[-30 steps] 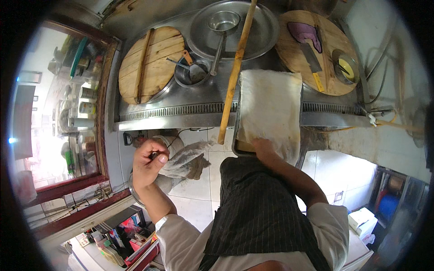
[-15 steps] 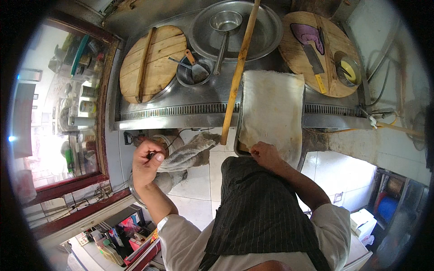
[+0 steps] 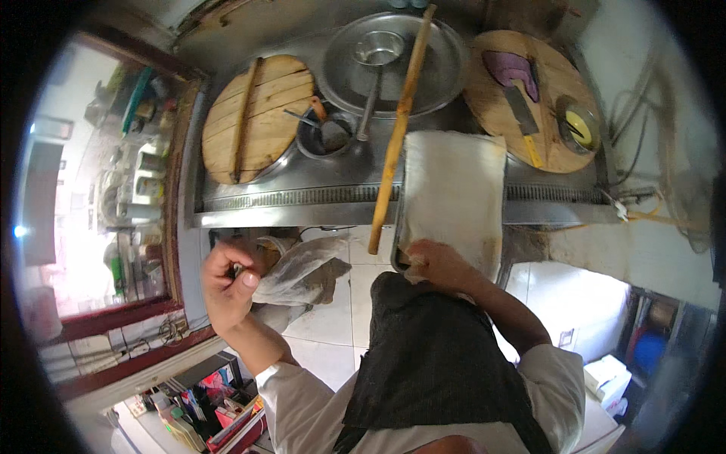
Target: The person unwraps a tray containing a large block of steamed food, cuts it into rectangular portions using a knife, and then covers the food with a cloth.
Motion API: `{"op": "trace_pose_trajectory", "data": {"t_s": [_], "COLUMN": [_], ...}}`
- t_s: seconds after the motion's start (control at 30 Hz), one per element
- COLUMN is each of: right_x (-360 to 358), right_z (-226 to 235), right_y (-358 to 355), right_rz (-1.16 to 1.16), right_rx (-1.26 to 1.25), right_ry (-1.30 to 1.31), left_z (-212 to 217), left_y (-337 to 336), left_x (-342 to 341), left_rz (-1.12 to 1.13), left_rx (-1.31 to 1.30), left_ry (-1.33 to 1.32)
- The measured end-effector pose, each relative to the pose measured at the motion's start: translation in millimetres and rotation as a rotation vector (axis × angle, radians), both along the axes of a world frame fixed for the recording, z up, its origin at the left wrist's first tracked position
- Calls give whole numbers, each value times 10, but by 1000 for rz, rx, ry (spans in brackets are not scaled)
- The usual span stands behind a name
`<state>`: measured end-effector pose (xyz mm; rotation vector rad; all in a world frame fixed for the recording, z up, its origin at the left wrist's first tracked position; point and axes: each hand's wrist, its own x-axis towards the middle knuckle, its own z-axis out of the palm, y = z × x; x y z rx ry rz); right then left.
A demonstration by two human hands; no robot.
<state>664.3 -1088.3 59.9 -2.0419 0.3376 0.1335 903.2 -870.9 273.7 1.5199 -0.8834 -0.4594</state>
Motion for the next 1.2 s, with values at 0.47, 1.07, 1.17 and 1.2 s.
{"op": "trace_pose_trajectory", "data": {"t_s": [0.47, 1.07, 1.17, 1.2], "right_x": [363, -276, -397, -459], "right_z": [2547, 3407, 3309, 3274], "right_y": [-1054, -2756, -2777, -2741], "right_rz": [-182, -656, -661, -663], "right_rx": [-8, -1012, -982, -967], "right_ry": [-1013, -675, -815, -885], "left_z": [1670, 1256, 1179, 1152], "left_y": [-1215, -3452, -3502, -3447], "left_x": [-84, 38, -38, -67], "left_rz": [-77, -40, 15, 18], "left_rx": [-239, 117, -93, -157], "left_ry": [-391, -761, -633, -699]}}
